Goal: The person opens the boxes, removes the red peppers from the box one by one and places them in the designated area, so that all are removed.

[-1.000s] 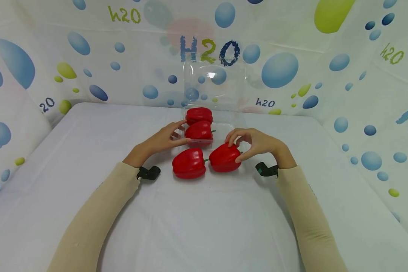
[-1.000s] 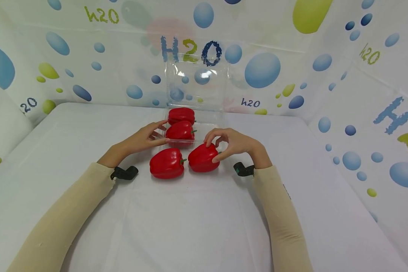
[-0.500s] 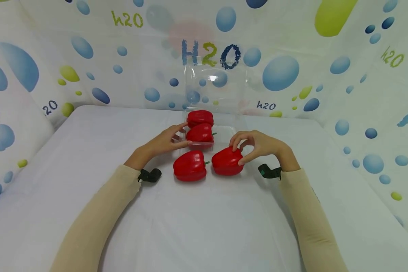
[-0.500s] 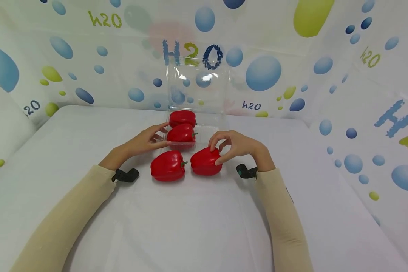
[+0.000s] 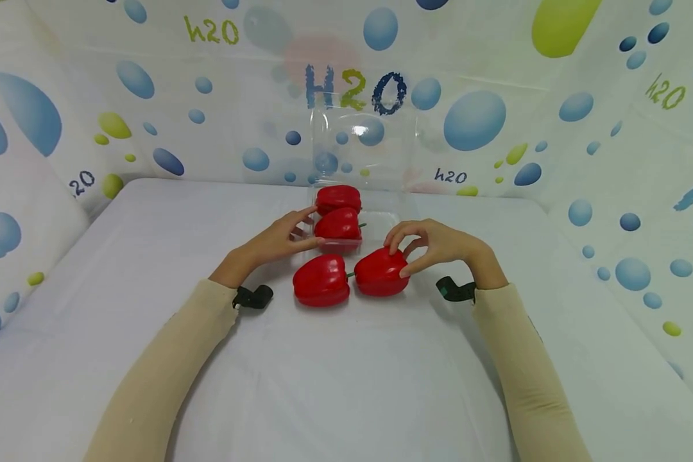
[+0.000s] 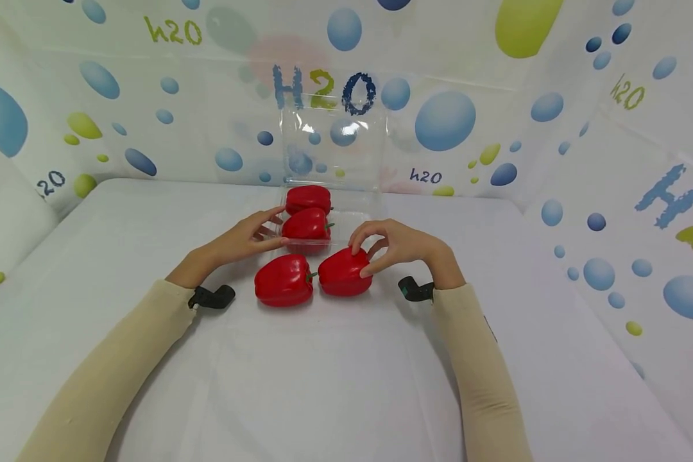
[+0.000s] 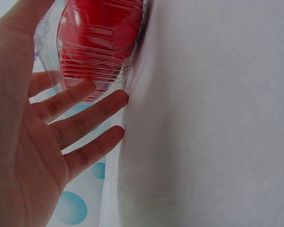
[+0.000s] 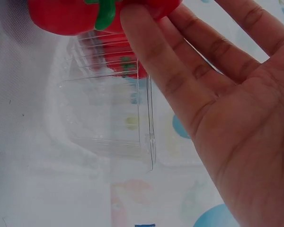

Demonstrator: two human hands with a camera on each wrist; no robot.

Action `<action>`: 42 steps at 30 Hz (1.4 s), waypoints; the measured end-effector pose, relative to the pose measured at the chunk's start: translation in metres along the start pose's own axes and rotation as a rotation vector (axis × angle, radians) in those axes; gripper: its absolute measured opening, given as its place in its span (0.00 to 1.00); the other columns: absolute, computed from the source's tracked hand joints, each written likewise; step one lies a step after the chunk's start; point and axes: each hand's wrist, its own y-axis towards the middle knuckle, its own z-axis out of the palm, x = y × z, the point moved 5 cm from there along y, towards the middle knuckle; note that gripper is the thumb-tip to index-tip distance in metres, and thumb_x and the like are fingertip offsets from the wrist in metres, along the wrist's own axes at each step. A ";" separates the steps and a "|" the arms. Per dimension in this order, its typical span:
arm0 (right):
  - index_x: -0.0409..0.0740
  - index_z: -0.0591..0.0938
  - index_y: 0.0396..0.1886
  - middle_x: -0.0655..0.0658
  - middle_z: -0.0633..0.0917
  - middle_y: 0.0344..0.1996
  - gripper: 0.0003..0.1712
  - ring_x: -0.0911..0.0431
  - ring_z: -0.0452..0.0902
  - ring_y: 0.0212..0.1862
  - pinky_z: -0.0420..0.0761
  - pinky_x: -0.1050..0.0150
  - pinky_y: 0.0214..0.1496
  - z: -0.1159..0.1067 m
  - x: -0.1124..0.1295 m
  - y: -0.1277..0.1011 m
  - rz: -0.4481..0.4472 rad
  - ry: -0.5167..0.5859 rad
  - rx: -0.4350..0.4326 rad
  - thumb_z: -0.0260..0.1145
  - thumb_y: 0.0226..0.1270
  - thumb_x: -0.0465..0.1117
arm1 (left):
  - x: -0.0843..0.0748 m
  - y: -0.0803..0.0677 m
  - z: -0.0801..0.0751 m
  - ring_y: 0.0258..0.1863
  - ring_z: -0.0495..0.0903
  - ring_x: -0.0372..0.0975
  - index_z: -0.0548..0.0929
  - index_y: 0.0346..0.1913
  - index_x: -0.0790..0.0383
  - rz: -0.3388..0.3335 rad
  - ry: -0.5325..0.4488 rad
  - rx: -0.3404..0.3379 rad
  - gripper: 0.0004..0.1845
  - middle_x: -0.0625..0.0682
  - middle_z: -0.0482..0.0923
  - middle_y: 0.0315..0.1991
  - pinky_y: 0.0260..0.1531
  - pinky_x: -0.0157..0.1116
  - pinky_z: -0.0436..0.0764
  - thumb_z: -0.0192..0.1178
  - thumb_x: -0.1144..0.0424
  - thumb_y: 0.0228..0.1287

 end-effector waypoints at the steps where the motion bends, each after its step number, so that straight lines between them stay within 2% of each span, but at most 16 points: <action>1: 0.39 0.81 0.44 0.38 0.78 0.54 0.21 0.44 0.73 0.57 0.79 0.38 0.52 0.000 0.000 0.000 -0.002 -0.006 -0.002 0.78 0.49 0.32 | 0.000 0.000 0.000 0.61 0.71 0.54 0.51 0.77 0.57 0.002 -0.002 0.000 0.47 0.62 0.65 0.66 0.57 0.50 0.78 0.65 0.52 0.61; 6: 0.41 0.82 0.44 0.39 0.79 0.53 0.21 0.46 0.74 0.56 0.78 0.35 0.52 -0.001 0.001 -0.001 -0.024 -0.023 -0.003 0.78 0.49 0.33 | 0.002 0.002 0.001 0.61 0.71 0.54 0.51 0.77 0.56 0.007 -0.007 -0.004 0.47 0.61 0.65 0.65 0.56 0.50 0.78 0.66 0.52 0.60; 12: 0.39 0.82 0.45 0.35 0.78 0.52 0.20 0.48 0.75 0.55 0.81 0.45 0.52 0.001 0.001 -0.004 -0.046 -0.021 0.014 0.76 0.51 0.33 | 0.001 0.000 0.003 0.61 0.71 0.55 0.51 0.77 0.57 0.006 -0.010 0.001 0.47 0.62 0.65 0.66 0.56 0.51 0.78 0.65 0.52 0.61; 19: 0.40 0.83 0.44 0.40 0.80 0.50 0.18 0.48 0.76 0.54 0.81 0.42 0.52 0.002 0.001 -0.005 -0.046 -0.021 0.007 0.75 0.52 0.33 | 0.002 -0.002 0.004 0.61 0.71 0.54 0.52 0.77 0.58 0.003 -0.010 -0.003 0.47 0.62 0.65 0.66 0.56 0.50 0.78 0.66 0.52 0.61; 22: 0.40 0.83 0.44 0.40 0.81 0.49 0.16 0.48 0.76 0.53 0.82 0.46 0.52 0.002 0.002 -0.005 -0.055 -0.031 -0.001 0.73 0.55 0.34 | 0.002 -0.002 0.005 0.61 0.71 0.54 0.52 0.77 0.57 0.000 -0.010 -0.002 0.47 0.62 0.65 0.66 0.56 0.50 0.78 0.65 0.52 0.61; 27: 0.39 0.83 0.44 0.39 0.82 0.47 0.13 0.47 0.77 0.51 0.83 0.52 0.51 -0.002 0.002 -0.005 -0.054 -0.034 -0.051 0.69 0.58 0.33 | 0.000 -0.002 0.004 0.61 0.71 0.54 0.51 0.77 0.57 0.004 -0.011 -0.002 0.47 0.62 0.65 0.66 0.56 0.50 0.78 0.65 0.52 0.61; 33: 0.31 0.81 0.45 0.29 0.80 0.46 0.14 0.49 0.77 0.49 0.81 0.47 0.53 -0.004 0.003 -0.004 -0.066 -0.032 -0.093 0.66 0.59 0.33 | -0.001 -0.003 0.003 0.60 0.72 0.52 0.52 0.77 0.55 0.000 -0.002 -0.018 0.47 0.60 0.66 0.66 0.55 0.48 0.79 0.66 0.51 0.60; 36: 0.30 0.81 0.45 0.30 0.81 0.45 0.13 0.50 0.77 0.48 0.80 0.48 0.53 -0.005 0.003 -0.003 -0.061 -0.054 -0.136 0.65 0.61 0.32 | -0.002 -0.003 0.003 0.60 0.72 0.52 0.52 0.77 0.55 0.002 -0.006 -0.018 0.47 0.60 0.66 0.66 0.55 0.48 0.79 0.66 0.51 0.60; 42: 0.34 0.81 0.47 0.32 0.81 0.44 0.10 0.51 0.77 0.47 0.81 0.63 0.52 -0.003 -0.004 0.006 -0.023 -0.085 -0.254 0.62 0.68 0.32 | 0.001 -0.003 0.001 0.60 0.73 0.51 0.52 0.77 0.54 -0.006 -0.005 -0.022 0.47 0.59 0.66 0.65 0.54 0.48 0.80 0.66 0.51 0.60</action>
